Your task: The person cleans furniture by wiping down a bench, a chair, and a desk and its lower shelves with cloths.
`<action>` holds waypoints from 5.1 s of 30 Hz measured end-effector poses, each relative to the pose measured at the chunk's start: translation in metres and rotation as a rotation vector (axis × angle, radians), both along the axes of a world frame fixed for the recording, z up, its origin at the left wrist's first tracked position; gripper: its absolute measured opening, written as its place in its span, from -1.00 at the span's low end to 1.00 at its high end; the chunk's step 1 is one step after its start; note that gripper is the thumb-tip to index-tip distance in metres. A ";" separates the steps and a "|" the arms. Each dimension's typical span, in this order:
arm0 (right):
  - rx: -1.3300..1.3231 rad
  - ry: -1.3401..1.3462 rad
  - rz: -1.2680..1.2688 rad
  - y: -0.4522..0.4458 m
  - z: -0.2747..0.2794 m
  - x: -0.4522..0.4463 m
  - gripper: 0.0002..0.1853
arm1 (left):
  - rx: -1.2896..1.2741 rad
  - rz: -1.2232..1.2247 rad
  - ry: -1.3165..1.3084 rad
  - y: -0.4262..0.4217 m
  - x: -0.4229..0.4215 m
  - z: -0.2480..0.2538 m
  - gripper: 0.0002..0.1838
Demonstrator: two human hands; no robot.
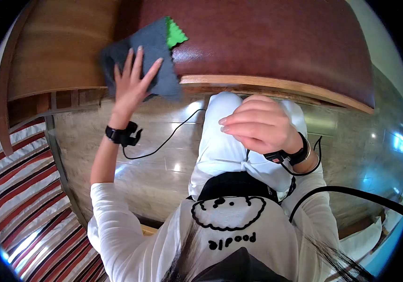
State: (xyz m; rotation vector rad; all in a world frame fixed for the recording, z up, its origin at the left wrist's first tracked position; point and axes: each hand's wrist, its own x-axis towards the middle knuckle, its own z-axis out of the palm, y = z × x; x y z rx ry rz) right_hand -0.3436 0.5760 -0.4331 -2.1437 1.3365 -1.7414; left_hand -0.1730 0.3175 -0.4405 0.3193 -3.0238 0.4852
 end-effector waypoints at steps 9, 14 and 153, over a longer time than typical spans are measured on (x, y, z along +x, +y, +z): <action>0.029 0.014 -0.024 -0.002 -0.003 -0.003 -0.76 | -0.109 -0.005 0.283 0.080 -0.075 -0.041 -0.32; 0.110 0.083 -0.140 0.001 0.008 -0.007 -0.75 | -0.090 -0.024 0.232 0.045 -0.034 -0.028 -0.34; 0.998 0.403 -0.743 -0.177 0.007 -0.278 -0.25 | 0.333 0.138 -0.199 -0.033 -0.344 0.018 -0.30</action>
